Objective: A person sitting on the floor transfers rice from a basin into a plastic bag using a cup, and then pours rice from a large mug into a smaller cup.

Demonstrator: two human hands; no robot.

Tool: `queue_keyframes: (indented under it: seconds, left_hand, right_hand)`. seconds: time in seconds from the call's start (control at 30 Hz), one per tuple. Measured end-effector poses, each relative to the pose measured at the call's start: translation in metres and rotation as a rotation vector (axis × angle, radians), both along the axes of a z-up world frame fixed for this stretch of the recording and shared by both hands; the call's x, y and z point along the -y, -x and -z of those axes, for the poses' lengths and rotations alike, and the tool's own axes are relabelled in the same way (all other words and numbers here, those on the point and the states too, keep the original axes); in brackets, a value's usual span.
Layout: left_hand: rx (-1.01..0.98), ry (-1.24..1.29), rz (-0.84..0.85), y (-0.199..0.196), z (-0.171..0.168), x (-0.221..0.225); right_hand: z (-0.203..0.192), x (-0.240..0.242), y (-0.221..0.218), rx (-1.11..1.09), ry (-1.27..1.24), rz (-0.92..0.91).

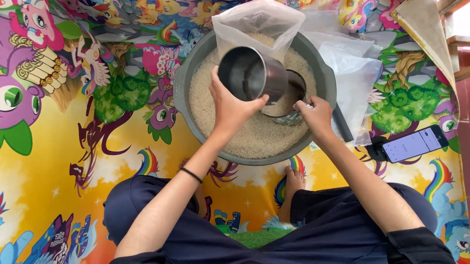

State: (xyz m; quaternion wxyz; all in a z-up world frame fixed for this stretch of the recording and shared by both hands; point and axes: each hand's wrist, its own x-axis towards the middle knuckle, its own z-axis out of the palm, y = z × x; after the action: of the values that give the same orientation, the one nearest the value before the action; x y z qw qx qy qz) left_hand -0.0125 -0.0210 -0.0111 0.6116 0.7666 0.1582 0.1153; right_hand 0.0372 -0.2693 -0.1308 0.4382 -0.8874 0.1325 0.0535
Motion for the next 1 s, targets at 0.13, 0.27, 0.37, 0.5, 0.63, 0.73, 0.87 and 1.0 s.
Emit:
queue_keyframes:
  seconds: [0.13,0.27,0.37,0.5,0.63,0.73,0.87,1.0]
  left_hand:
    - [0.006,-0.036,-0.043,-0.006,-0.008,-0.022]
    - [-0.134,-0.090,-0.138,-0.007,0.010,-0.045]
    - [-0.221,-0.107,-0.169,-0.003,0.018,-0.055]
    - [-0.319,-0.151,-0.106,-0.001,0.013,-0.061]
    - [-0.377,-0.237,-0.021,0.003,0.028,-0.059]
    - [-0.420,-0.315,0.023,-0.001,0.045,-0.058]
    - [-0.432,-0.354,0.037,0.000,0.058,-0.063]
    - [-0.392,-0.357,0.075,0.000,0.068,-0.070]
  right_hand:
    - [0.007,0.007,0.003,-0.065,-0.170,0.106]
    - [-0.044,-0.012,0.024,-0.099,-0.563,0.254]
    - [-0.066,-0.017,0.030,-0.143,-0.728,0.322]
    - [-0.087,-0.019,0.031,-0.244,-0.949,0.297]
    - [-0.108,-0.024,0.034,-0.276,-0.967,0.279]
    - [-0.130,-0.026,0.036,-0.246,-0.852,0.196]
    - [-0.128,-0.023,0.036,-0.113,-0.747,0.125]
    - [-0.127,-0.024,0.040,-0.130,-0.771,0.163]
